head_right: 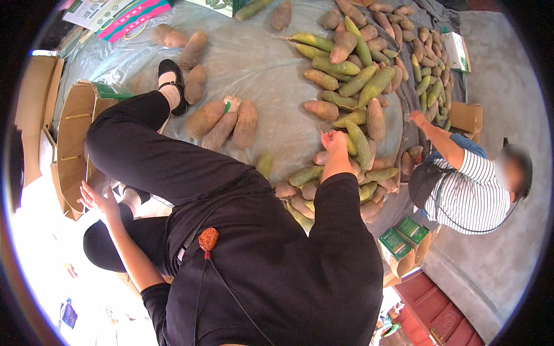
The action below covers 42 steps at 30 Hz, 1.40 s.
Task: Sorting and weighing root vegetables into boxes.
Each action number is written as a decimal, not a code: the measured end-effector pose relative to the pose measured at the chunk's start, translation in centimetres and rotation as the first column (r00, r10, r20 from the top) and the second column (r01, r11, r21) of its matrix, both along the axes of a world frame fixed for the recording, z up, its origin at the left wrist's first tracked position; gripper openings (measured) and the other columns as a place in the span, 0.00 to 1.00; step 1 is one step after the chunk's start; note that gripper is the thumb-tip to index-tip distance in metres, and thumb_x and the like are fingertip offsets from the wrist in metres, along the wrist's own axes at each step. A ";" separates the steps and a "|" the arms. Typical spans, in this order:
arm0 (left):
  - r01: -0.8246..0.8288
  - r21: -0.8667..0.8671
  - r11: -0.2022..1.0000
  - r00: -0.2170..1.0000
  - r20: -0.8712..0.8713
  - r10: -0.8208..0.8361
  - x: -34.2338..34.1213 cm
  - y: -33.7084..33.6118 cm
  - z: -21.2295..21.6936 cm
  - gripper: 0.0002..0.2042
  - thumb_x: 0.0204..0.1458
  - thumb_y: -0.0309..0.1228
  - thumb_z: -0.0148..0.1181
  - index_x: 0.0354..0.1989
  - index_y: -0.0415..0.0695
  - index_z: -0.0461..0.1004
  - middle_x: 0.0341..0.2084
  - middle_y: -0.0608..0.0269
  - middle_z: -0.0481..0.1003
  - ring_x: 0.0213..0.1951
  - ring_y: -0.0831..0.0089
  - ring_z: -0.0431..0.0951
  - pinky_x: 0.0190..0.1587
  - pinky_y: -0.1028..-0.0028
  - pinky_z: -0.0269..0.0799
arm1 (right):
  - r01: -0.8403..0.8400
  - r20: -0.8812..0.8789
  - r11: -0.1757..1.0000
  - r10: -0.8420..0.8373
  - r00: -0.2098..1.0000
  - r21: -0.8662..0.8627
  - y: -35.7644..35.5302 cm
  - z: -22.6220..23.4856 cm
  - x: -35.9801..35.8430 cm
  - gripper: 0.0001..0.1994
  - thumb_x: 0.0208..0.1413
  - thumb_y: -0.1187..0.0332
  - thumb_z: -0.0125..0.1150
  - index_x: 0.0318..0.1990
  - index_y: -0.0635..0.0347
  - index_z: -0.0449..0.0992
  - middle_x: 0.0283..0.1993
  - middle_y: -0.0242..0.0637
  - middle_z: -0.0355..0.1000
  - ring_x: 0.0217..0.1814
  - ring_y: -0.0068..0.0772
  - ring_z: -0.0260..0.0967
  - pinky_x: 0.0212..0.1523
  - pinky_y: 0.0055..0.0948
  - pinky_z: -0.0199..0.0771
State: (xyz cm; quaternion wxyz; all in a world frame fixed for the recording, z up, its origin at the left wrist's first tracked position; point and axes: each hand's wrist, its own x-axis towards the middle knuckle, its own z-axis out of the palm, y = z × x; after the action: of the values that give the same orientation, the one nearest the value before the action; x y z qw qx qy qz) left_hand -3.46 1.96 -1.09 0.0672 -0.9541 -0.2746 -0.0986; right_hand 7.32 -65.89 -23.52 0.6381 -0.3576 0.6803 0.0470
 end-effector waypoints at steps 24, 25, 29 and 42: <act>-0.046 -0.068 0.997 0.999 0.025 0.048 0.8 -0.7 0.4 0.44 0.36 0.28 0.70 0.65 0.45 0.50 0.62 0.48 0.53 0.64 0.45 0.48 0.66 0.54 0.45 | -0.848 0.092 0.355 0.933 0.347 -0.393 19.1 8.4 8.5 0.15 0.50 0.71 0.47 0.43 0.62 0.76 0.38 0.37 0.72 0.30 0.30 0.66 0.29 0.36 0.76; -0.078 -0.074 0.994 0.997 0.014 0.080 0.7 -0.8 0.5 0.44 0.37 0.28 0.70 0.65 0.45 0.50 0.62 0.49 0.52 0.64 0.44 0.47 0.66 0.53 0.45 | -0.843 0.090 0.330 0.942 0.323 -0.425 20.1 9.2 9.6 0.14 0.50 0.70 0.47 0.43 0.62 0.76 0.33 0.34 0.71 0.28 0.27 0.65 0.28 0.35 0.75; -0.194 -0.147 0.970 0.981 -0.050 0.188 0.3 -1.0 1.3 0.44 0.40 0.30 0.68 0.66 0.46 0.47 0.65 0.51 0.48 0.66 0.42 0.43 0.66 0.56 0.46 | -0.852 0.175 0.251 0.966 0.191 -0.460 23.4 13.9 12.0 0.11 0.55 0.68 0.49 0.40 0.61 0.77 0.24 0.27 0.64 0.25 0.21 0.61 0.23 0.27 0.70; -0.245 -0.250 0.937 0.969 -0.059 0.238 0.8 -1.2 2.3 0.42 0.42 0.28 0.66 0.66 0.46 0.47 0.66 0.52 0.45 0.67 0.45 0.39 0.66 0.59 0.48 | -0.510 0.445 0.071 0.600 -0.665 -0.857 48.0 41.3 14.3 0.14 0.58 0.66 0.49 0.47 0.63 0.74 0.21 0.23 0.61 0.23 0.16 0.62 0.26 0.20 0.66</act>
State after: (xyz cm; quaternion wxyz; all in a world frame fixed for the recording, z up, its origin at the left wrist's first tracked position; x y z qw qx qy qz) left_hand -2.66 0.75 1.21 -0.0409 -0.9151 -0.3992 -0.0401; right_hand 21.60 -17.88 17.80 0.6282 -0.6608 -0.3522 0.2112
